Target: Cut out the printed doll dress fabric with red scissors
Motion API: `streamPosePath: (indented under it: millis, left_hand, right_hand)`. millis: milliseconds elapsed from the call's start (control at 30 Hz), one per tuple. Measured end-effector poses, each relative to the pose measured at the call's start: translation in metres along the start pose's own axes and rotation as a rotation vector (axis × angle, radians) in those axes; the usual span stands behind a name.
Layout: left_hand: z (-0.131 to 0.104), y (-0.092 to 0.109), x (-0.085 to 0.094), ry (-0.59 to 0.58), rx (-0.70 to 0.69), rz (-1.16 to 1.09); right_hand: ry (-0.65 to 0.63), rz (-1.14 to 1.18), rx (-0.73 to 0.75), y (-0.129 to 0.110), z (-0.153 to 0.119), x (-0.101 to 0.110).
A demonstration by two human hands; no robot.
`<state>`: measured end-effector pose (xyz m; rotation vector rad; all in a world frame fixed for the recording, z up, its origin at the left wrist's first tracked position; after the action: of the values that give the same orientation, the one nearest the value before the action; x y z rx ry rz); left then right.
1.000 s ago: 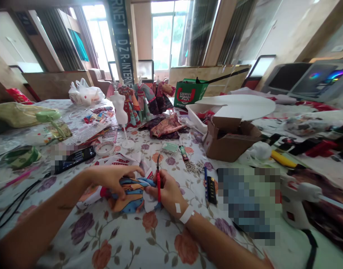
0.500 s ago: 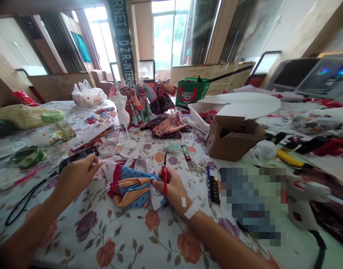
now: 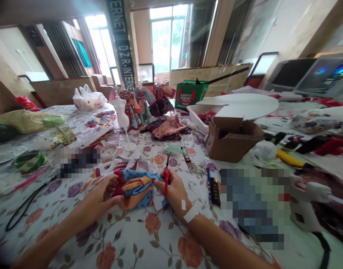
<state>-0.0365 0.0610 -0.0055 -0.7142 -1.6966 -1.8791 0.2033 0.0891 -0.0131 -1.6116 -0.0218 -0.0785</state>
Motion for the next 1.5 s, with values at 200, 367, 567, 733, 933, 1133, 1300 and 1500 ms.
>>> streamPosePath:
  millis: [200,367,567,733,933,1133,1300,1500]
  left_hand:
    - [0.022,0.013,-0.027,-0.147,0.147,-0.6]
    - [0.024,0.037,0.003,-0.149,0.337,-1.106]
    - [0.016,0.025,-0.003,-0.244,0.285,-0.827]
    - [0.011,-0.012,0.003,-0.184,0.2,-0.292]
    - [-0.006,0.003,0.02,-0.152,0.104,0.244]
    - [-0.006,0.026,0.005,-0.125,-0.08,0.392]
    - [0.004,0.02,0.026,0.029,0.05,0.055]
    - [0.005,0.023,0.02,0.04,0.192,-0.514]
  right_hand:
    - [-0.013,0.047,-0.008,0.003,-0.001,0.0]
    - [0.042,-0.013,0.016,-0.002,0.0,0.004]
    - [0.057,-0.061,0.04,-0.008,-0.002,0.005]
    - [0.09,-0.029,0.054,-0.001,0.001,0.008]
    - [0.11,-0.058,0.055,0.005,0.004,0.012]
    - [0.108,-0.068,0.066,0.005,0.003,0.012]
    - [0.106,-0.059,0.037,0.004,0.002,0.011]
    - [0.106,-0.116,0.072,-0.005,0.0,0.01]
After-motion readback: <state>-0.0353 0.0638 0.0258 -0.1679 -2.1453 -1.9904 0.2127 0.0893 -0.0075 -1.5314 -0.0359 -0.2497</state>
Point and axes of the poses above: each hand's wrist, its own z-axis towards the middle knuckle, its own x-axis out of the back of the hand, y = z × x, the point moved 10 cm from there along z, towards the middle knuckle, and after that the axes turned 2 degrees about y, right-handed, at the moved point
